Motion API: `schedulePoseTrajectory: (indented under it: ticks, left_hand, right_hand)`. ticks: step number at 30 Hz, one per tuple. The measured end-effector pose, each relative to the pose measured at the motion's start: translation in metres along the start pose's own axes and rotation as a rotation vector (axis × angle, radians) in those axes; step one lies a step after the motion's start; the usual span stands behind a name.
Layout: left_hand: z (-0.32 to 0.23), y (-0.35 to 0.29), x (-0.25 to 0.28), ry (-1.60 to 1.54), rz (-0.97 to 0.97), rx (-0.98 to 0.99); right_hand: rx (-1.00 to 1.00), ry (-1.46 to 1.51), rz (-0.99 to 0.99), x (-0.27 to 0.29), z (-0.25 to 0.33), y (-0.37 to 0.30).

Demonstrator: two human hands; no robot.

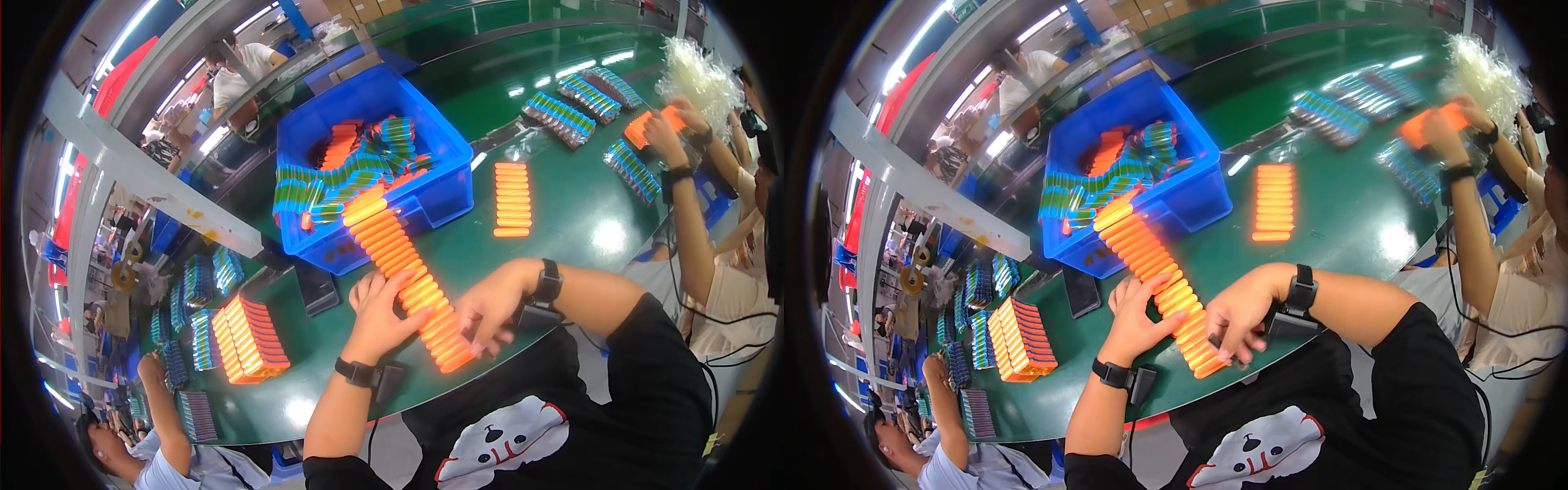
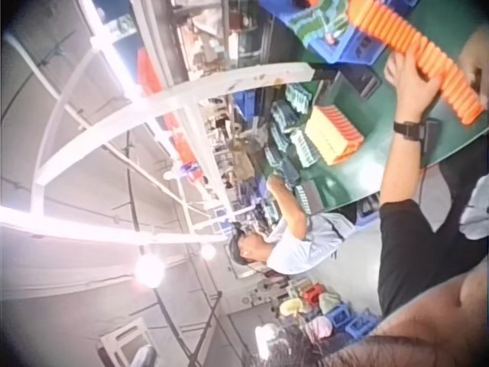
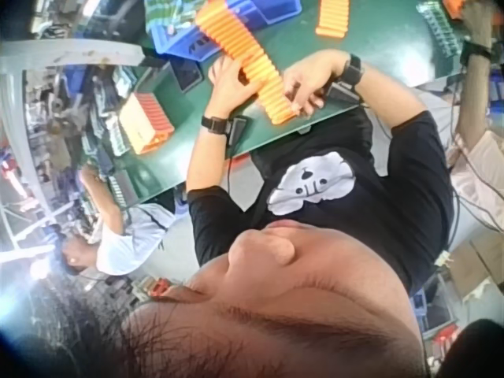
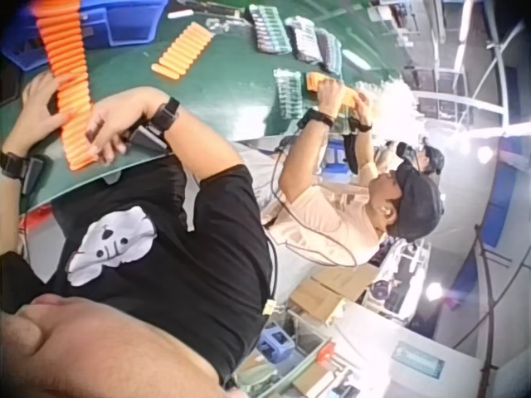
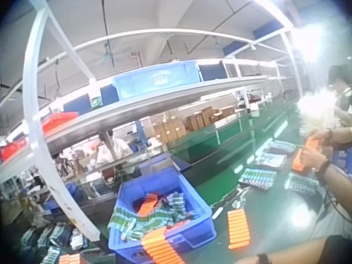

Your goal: The recorder is assembling small orange plastic components by snapping them together in a repeating pattern on a factory assembly line.

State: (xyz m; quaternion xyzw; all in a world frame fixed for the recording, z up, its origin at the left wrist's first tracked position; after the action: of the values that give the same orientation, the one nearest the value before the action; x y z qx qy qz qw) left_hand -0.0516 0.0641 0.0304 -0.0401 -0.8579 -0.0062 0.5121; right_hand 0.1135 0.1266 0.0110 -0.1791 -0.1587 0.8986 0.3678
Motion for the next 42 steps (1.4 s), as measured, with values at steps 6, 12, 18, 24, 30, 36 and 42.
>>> schedulePoseTrajectory:
  ticks: [6,12,18,24,30,36,42]
  left_hand:
    - [0.001,0.002,-0.001,-0.004,-0.015,-0.015]
    - [0.002,0.002,0.000,-0.024,-0.036,-0.029]
    - [0.008,0.006,0.000,-0.038,-0.022,-0.034]
    - [0.013,0.008,0.007,-0.051,-0.020,-0.016]
    - [-0.002,-0.002,0.016,-0.249,-0.066,-0.274]
    - [-0.009,-0.018,0.012,-0.370,-0.070,-0.311]
    - [0.010,-0.006,0.011,-0.388,-0.153,-0.121]
  right_hand:
    - [0.506,-0.096,-0.867,0.050,0.014,-0.032]
    - [0.447,-0.474,-1.080,0.058,0.021,-0.016]
    - [0.343,-0.590,-1.134,0.054,0.027,-0.020]
    - [0.233,-0.602,-1.268,0.059,0.020,-0.044]
    - [0.565,-0.465,-1.074,0.051,0.024,-0.046]
    - [0.563,-0.110,-0.600,0.030,0.023,-0.014]
    - [0.359,-0.033,-0.215,0.012,0.012,0.001]
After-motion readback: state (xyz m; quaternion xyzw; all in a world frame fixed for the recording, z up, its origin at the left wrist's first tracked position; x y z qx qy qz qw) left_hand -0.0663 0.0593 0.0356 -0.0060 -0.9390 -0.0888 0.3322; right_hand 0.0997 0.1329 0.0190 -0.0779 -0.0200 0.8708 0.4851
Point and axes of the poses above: each hand's wrist, its own y-axis towards the middle knuckle, its own x-axis out of the back of the hand, z = x × y, the point moved 6 cm from there along y, towards the middle knuckle, and after that the axes turned 15 degrees about z, right-handed, at the moved point
